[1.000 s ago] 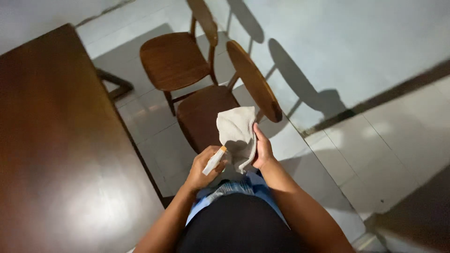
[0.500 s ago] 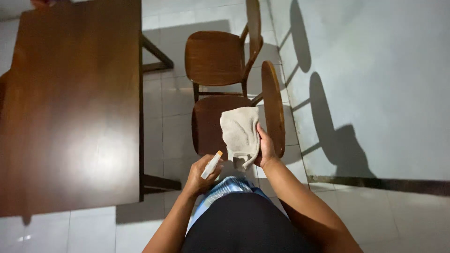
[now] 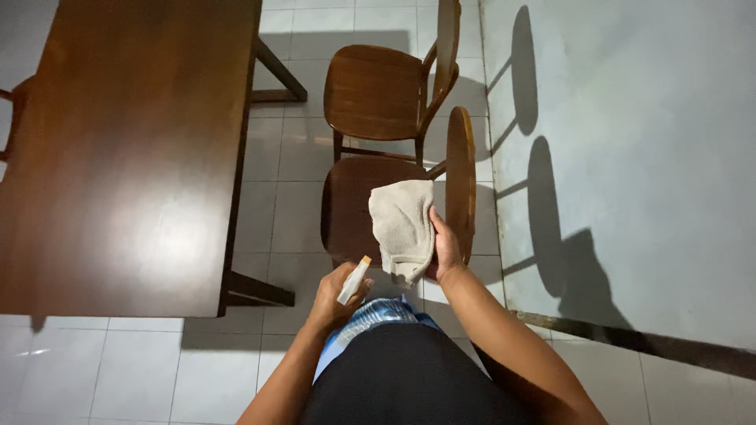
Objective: The person sprays a wooden chair with a bottle and wipes the seat and backrest with a cloth, then sprays the cloth and wipes a wooden table.
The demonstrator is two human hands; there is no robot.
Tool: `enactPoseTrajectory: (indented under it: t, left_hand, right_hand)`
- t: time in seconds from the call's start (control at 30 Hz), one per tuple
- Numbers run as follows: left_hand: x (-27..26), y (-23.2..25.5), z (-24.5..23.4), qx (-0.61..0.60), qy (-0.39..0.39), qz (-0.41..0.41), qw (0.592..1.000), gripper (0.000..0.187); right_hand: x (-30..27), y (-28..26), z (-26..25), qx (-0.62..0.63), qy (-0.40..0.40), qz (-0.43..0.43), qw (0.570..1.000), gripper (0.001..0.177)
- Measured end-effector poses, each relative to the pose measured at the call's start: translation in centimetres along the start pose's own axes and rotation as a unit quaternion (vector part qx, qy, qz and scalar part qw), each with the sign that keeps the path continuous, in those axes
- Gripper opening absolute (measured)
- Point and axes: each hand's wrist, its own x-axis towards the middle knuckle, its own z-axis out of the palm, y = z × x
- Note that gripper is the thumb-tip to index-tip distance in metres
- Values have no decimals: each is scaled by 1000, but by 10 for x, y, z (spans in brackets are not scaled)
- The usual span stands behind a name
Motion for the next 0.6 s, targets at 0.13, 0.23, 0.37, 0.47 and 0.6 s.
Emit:
enactPoseTrajectory:
  t: [0.13,0.23,0.37,0.47,0.6]
  left_hand:
    - [-3,-7,0,-90,60,178,978,15]
    - [-5,-9,-1,-91,37,141,985,14]
    - [-8,-15,0,-52,10,68,996,19]
    - [-12,-15,-3,-72,17,86,994,19]
    - [-17,-14,-9,-126,23,110,986,23]
  right_hand:
    - [8,3,-10,4,2,6,1000,64]
    - [5,4,-1,-10,14,4,1000,65]
    - [-4,6,18,-20,51,10,998,65]
    - [0,10,14,-14,42,16,999,66]
    - [9,18,1,11,-6,23,1000,66]
